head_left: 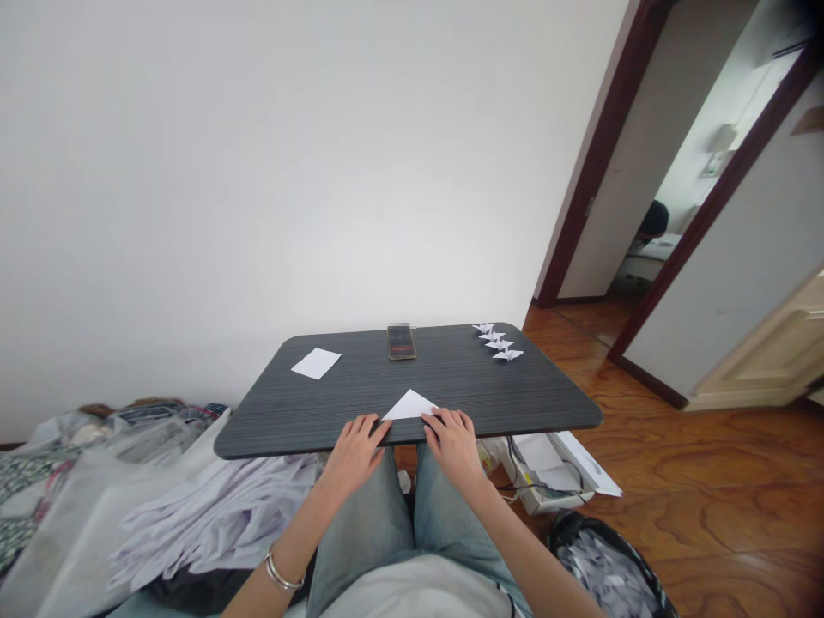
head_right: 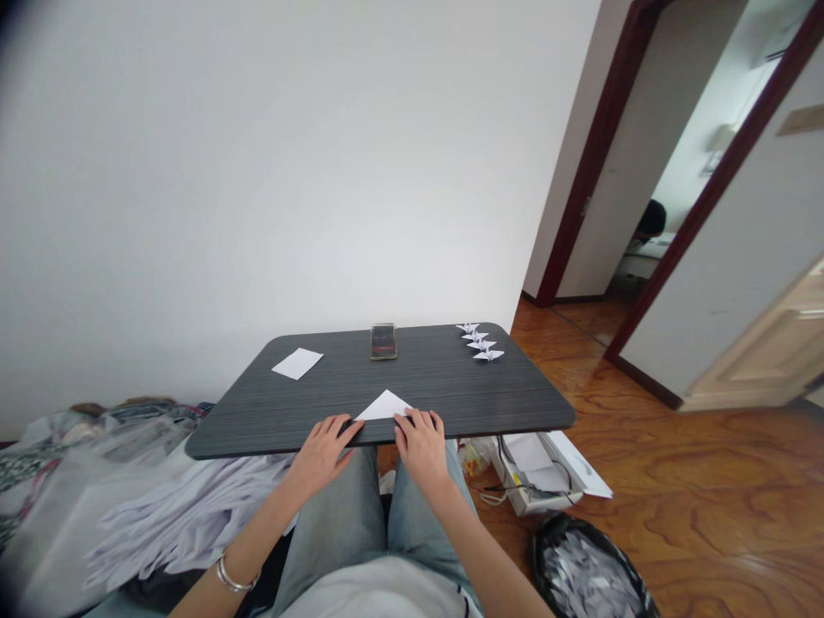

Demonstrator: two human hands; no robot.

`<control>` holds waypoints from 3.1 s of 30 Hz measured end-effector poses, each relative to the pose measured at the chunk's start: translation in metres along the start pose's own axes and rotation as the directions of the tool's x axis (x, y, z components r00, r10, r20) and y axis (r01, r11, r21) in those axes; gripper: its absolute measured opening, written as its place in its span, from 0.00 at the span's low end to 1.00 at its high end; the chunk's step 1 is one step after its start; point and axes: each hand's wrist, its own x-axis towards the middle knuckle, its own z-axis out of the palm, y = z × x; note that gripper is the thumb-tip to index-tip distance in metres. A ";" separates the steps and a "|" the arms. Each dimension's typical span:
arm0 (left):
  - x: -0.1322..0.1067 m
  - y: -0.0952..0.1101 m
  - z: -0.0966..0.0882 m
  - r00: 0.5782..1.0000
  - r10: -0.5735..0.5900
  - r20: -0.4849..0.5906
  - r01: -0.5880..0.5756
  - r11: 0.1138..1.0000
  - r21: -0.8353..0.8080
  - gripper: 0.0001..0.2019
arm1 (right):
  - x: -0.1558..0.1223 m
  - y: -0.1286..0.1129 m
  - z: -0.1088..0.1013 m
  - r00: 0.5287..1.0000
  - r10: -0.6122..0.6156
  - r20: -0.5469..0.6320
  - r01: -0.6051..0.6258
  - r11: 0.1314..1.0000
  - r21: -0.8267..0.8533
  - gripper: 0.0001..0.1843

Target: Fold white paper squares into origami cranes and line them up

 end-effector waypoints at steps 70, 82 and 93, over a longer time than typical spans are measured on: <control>0.015 0.035 0.003 0.996 -0.046 -0.080 0.040 0.996 -0.078 0.23 | -0.004 0.067 -0.029 0.979 -0.205 -0.005 0.204 0.978 -0.046 0.13; -0.001 0.033 0.014 0.970 -0.035 -0.240 -0.003 0.988 -0.156 0.14 | -0.029 0.044 -0.022 0.818 0.372 0.439 -0.571 0.620 0.539 0.26; -0.005 0.035 0.012 0.851 -0.339 -0.402 0.091 0.848 -0.522 0.12 | -0.020 0.022 -0.015 0.800 0.284 0.529 -0.595 0.262 0.760 0.25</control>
